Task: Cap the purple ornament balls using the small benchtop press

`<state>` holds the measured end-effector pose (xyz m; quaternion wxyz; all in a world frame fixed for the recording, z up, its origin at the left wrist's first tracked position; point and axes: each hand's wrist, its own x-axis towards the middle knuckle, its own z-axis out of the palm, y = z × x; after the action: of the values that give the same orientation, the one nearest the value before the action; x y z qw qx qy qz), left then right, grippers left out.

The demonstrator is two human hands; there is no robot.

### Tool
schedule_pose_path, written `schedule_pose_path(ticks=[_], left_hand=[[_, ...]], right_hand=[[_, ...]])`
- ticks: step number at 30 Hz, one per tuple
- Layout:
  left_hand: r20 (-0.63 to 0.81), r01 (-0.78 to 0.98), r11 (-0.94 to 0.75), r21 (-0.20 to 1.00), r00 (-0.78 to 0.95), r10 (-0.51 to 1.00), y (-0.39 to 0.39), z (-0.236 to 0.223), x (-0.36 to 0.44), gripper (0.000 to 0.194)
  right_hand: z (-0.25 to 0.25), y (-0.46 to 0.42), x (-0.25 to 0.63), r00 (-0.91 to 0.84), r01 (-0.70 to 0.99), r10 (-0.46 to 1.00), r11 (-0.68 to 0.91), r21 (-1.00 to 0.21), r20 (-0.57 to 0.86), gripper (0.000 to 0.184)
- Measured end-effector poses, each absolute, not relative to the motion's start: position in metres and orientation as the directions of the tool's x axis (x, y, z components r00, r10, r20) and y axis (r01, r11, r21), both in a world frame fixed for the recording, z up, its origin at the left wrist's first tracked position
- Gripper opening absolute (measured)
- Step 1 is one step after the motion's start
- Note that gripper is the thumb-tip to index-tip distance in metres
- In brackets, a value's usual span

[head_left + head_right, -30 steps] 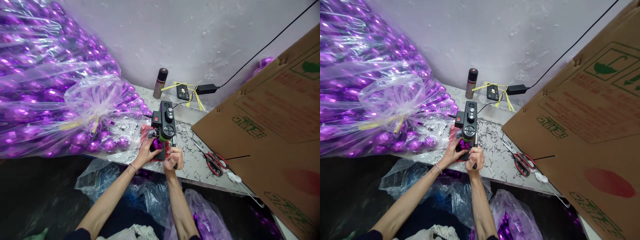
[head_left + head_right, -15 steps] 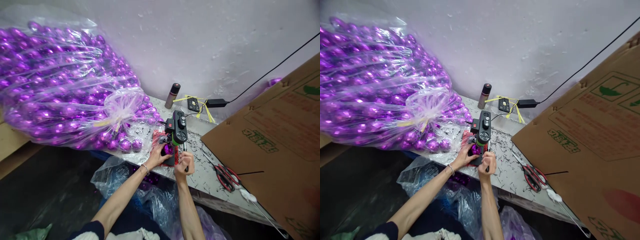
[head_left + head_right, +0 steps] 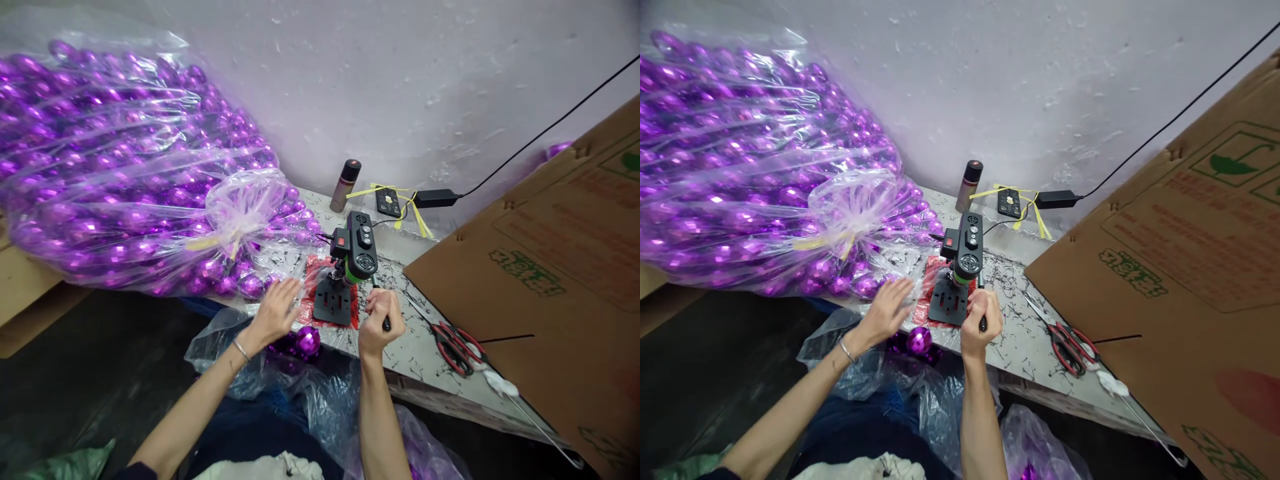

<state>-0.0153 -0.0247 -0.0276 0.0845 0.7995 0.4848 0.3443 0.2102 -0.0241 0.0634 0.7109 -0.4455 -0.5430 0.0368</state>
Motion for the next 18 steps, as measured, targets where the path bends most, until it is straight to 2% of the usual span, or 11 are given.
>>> schedule_pose_path(ticks=[4,7,10,11,14,18], left_hand=[[0.421,0.848,-0.367,0.383,0.193,0.886,0.041,0.009,-0.048,0.037],[0.326,0.898,-0.344,0.274,0.249,0.912,0.065,0.020,-0.073,0.038],[0.260,0.891,-0.365,0.270,0.298,0.919,0.062,0.019,-0.092,0.033],[0.221,0.882,-0.378,0.283,0.323,0.920,0.058,0.017,-0.096,0.032],[0.091,0.864,-0.416,0.285,0.407,0.909,0.050,0.012,-0.098,0.049],[0.117,0.894,-0.376,0.242,0.358,0.926,0.051,0.007,-0.085,0.053]], right_hand=[[0.062,-0.025,0.211,0.401,0.440,0.551,0.585,-0.681,0.732,0.045],[0.062,-0.026,0.211,0.386,0.445,0.553,0.589,-0.675,0.738,0.045],[0.060,-0.026,0.209,0.399,0.431,0.538,0.604,-0.670,0.743,0.045],[0.059,-0.026,0.208,0.411,0.423,0.531,0.609,-0.671,0.741,0.044],[0.058,-0.025,0.207,0.430,0.406,0.516,0.622,-0.669,0.741,0.044],[0.058,-0.025,0.208,0.405,0.413,0.514,0.636,-0.652,0.757,0.043]])
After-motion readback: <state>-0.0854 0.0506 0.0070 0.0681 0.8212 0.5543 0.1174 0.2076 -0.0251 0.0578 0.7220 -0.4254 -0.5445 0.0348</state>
